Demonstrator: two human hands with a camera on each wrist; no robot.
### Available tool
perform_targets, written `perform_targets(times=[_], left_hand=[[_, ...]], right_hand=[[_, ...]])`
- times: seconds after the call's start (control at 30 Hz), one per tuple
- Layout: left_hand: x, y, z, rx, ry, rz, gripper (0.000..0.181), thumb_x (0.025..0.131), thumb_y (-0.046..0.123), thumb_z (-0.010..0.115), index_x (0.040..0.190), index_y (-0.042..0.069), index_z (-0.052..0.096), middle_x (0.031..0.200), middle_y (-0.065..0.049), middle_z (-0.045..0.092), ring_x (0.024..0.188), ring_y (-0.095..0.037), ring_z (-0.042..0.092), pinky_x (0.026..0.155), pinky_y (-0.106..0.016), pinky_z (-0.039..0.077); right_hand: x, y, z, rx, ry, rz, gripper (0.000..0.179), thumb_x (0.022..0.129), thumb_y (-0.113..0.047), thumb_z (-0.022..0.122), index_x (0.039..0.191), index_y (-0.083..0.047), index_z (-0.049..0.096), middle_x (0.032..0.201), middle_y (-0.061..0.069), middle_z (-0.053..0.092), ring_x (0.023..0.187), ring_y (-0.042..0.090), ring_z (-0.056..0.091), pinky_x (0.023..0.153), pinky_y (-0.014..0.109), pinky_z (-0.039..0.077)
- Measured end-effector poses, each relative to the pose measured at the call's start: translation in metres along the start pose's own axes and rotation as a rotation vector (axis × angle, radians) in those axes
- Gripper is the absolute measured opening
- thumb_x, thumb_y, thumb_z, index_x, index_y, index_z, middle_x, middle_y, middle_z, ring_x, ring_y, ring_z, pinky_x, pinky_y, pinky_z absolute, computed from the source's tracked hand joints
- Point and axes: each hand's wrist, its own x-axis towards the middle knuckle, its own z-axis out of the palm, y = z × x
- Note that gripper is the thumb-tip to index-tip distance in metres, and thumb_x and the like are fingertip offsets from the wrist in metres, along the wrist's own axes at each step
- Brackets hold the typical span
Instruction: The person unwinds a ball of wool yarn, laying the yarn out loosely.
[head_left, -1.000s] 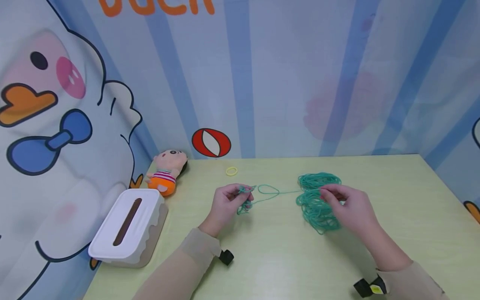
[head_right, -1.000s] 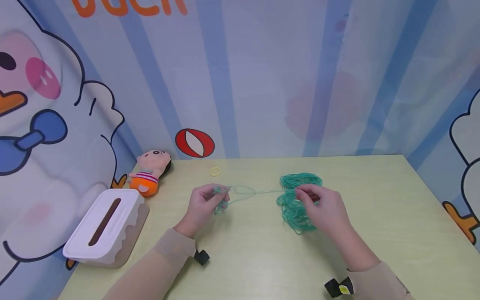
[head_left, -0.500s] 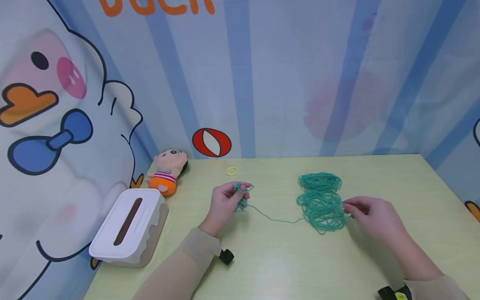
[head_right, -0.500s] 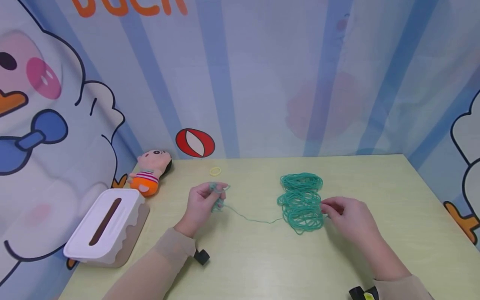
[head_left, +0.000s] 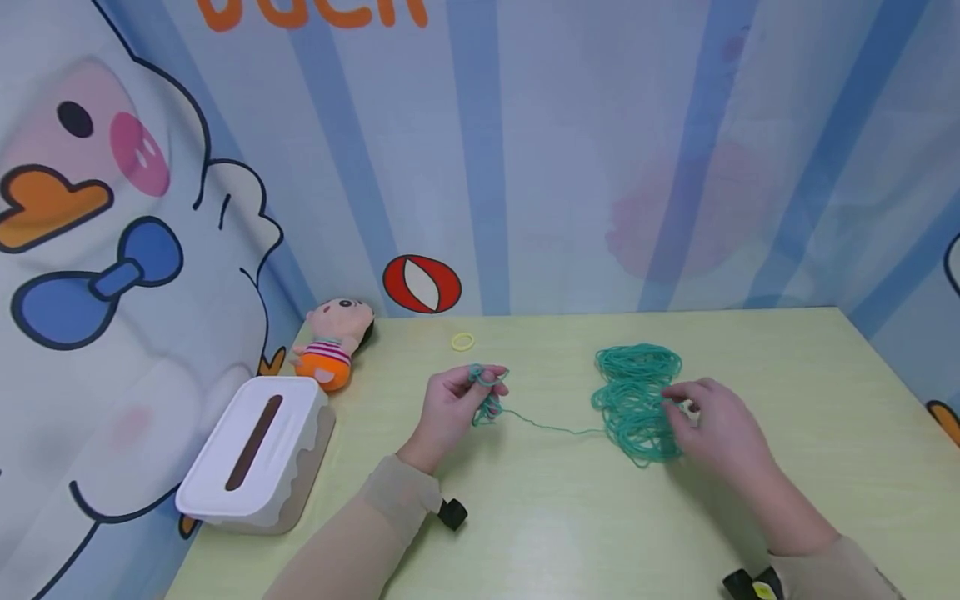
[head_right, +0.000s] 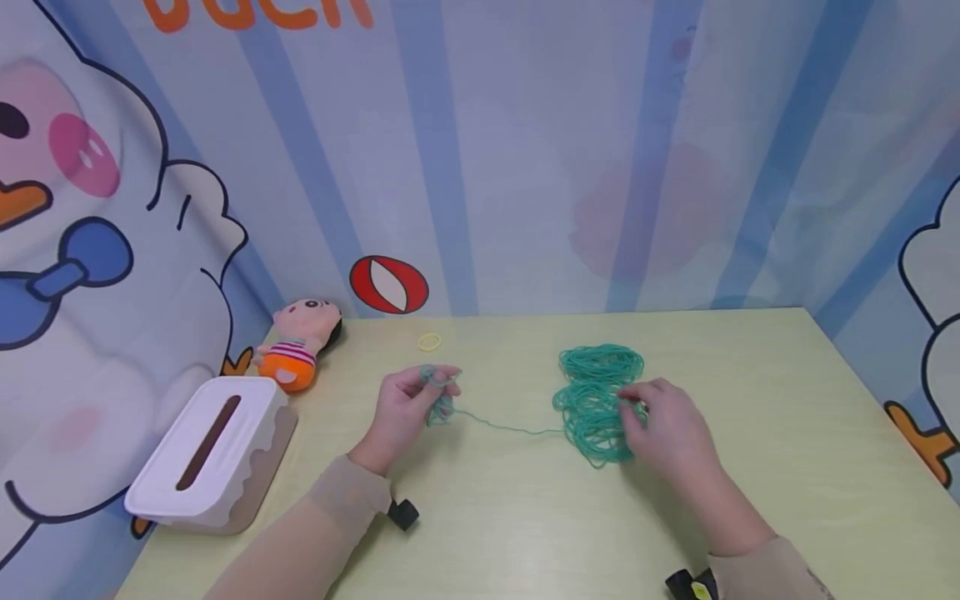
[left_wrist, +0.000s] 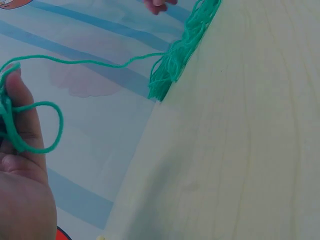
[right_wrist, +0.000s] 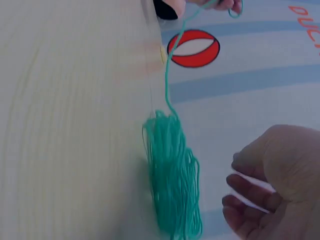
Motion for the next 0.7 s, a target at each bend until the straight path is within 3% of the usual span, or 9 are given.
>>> perform_targets(times=[0.07,0.17,0.3,0.37,0.47,0.57,0.7], left_hand=[[0.0,0.0,0.0,0.001,-0.003,0.007,0.035,0.109,0.02,0.07,0.125,-0.011,0.075,0.092,0.014,0.082,0.074,-0.003,0.075,0.073,-0.02,0.064],[0.0,0.001,0.001,-0.001,-0.009,0.008,0.037,0.109,0.022,0.07,0.126,-0.01,0.075,0.093,0.014,0.082,0.074,-0.003,0.076,0.073,-0.02,0.064],[0.0,0.0,0.001,0.005,-0.011,0.008,0.039,0.109,0.025,0.071,0.127,-0.01,0.075,0.095,0.014,0.083,0.077,-0.004,0.078,0.074,-0.02,0.065],[0.0,0.0,0.0,0.011,-0.01,0.012,0.04,0.109,0.026,0.071,0.128,-0.009,0.075,0.096,0.014,0.083,0.08,-0.005,0.079,0.076,-0.021,0.065],[0.0,0.001,0.0,0.023,-0.008,0.022,0.038,0.109,0.024,0.07,0.128,-0.008,0.075,0.097,0.011,0.084,0.085,-0.008,0.081,0.079,-0.023,0.066],[0.0,0.002,0.0,0.026,-0.004,0.019,0.035,0.11,0.02,0.068,0.129,-0.009,0.074,0.1,0.001,0.085,0.087,-0.007,0.081,0.079,-0.023,0.066],[0.001,0.003,0.0,0.015,0.011,-0.025,0.036,0.112,0.02,0.066,0.132,-0.007,0.074,0.101,-0.003,0.084,0.079,-0.006,0.078,0.075,-0.022,0.065]], right_hand=[[0.004,-0.02,0.012,0.077,0.025,-0.103,0.031,0.108,-0.02,0.068,0.133,-0.003,0.075,0.132,0.021,0.075,0.113,0.042,0.074,0.094,0.061,0.062],[0.011,-0.051,0.033,0.182,-0.042,-0.206,0.04,0.11,-0.028,0.069,0.144,-0.007,0.07,0.142,0.012,0.075,0.13,0.04,0.072,0.105,0.06,0.06],[0.021,-0.088,0.063,0.288,-0.166,-0.242,0.052,0.111,-0.035,0.067,0.156,-0.009,0.06,0.149,0.006,0.073,0.142,0.036,0.066,0.114,0.058,0.057],[0.024,-0.102,0.074,0.324,-0.177,-0.238,0.05,0.111,-0.034,0.067,0.154,-0.009,0.062,0.141,0.005,0.077,0.134,0.034,0.072,0.108,0.054,0.061],[0.027,-0.116,0.082,0.366,-0.144,-0.221,0.036,0.109,-0.025,0.071,0.141,-0.009,0.073,0.122,0.003,0.084,0.114,0.028,0.08,0.087,0.037,0.066],[0.027,-0.119,0.081,0.385,-0.092,-0.198,0.022,0.108,-0.019,0.072,0.126,-0.01,0.081,0.107,-0.001,0.086,0.099,0.02,0.08,0.066,0.025,0.055],[0.025,-0.111,0.068,0.409,-0.029,-0.158,0.017,0.109,-0.019,0.07,0.12,-0.013,0.082,0.102,-0.001,0.085,0.095,0.02,0.078,0.055,0.024,0.048]])
